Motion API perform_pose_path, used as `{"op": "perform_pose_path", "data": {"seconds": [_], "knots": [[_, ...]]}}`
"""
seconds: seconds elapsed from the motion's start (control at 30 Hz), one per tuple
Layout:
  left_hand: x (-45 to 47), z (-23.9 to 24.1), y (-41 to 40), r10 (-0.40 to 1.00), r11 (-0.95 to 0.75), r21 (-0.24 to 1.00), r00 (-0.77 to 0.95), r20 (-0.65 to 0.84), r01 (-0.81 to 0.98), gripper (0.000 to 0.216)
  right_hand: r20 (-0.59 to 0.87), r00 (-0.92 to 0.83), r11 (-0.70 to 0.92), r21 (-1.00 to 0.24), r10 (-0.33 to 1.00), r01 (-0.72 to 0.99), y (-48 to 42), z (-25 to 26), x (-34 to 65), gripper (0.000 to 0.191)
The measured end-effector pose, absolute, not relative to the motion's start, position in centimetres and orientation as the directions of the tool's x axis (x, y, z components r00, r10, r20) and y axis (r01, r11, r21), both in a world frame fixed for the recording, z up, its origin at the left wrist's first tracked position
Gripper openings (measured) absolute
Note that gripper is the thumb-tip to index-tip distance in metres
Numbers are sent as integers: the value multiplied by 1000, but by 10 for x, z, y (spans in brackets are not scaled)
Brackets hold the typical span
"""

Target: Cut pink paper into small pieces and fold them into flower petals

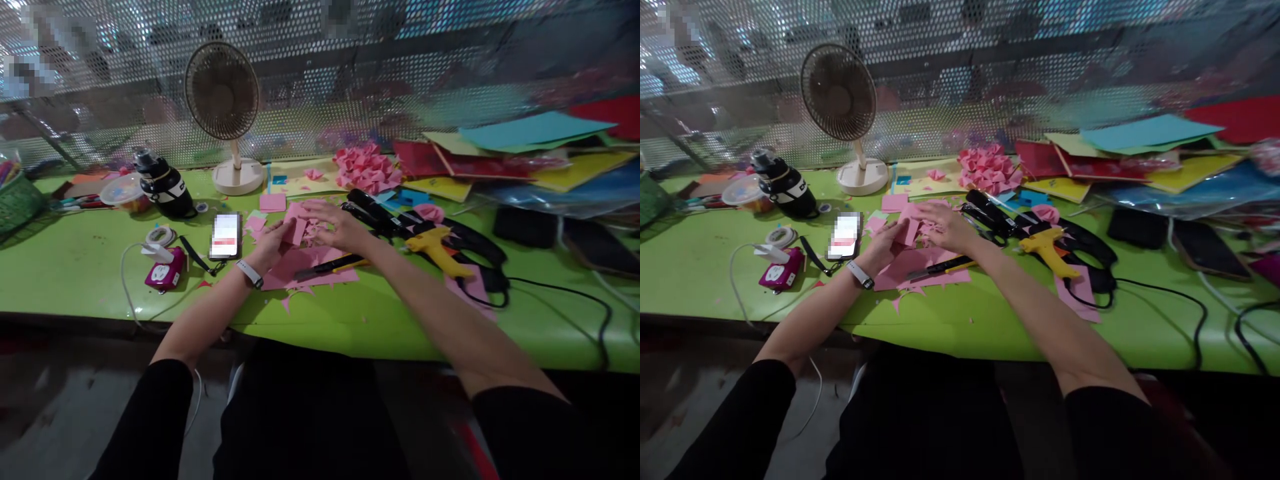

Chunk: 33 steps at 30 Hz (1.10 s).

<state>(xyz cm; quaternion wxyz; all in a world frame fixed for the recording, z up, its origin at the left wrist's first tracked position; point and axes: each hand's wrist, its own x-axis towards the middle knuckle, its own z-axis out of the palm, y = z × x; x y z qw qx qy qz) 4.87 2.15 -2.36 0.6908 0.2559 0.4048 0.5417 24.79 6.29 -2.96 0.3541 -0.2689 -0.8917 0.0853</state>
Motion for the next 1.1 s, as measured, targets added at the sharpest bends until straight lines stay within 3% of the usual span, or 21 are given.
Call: {"op": "perform_pose_path", "data": {"seconds": [0.13,0.27,0.43,0.53,0.63,0.73,0.83,1.1], "knots": [[52,-19,17,952,257,754,24,-305,-605,8,624,-611,859,-215,487,464,49,-23,250,51],[56,-15,5,955,276,744,88,-283,-609,7,660,-602,873,-184,450,451,33,-22,247,28],[54,-13,-7,958,285,753,169,-230,-593,6,681,-522,856,-369,513,361,14,-20,246,15],[54,-16,-11,969,242,777,183,-165,-581,5,690,-362,776,-511,626,368,7,-21,242,11],[56,-19,-14,969,208,787,234,-83,-580,8,668,-140,669,-659,730,344,6,-26,236,27],[58,-20,-16,958,223,798,276,-73,-560,29,570,-48,559,-781,820,278,8,-30,232,40],[59,-21,-18,961,180,844,274,-41,-505,39,518,-45,513,-826,854,235,8,-30,230,42],[61,-23,-24,972,75,918,232,19,-389,30,511,-39,507,-837,859,208,2,-27,227,38]]}}
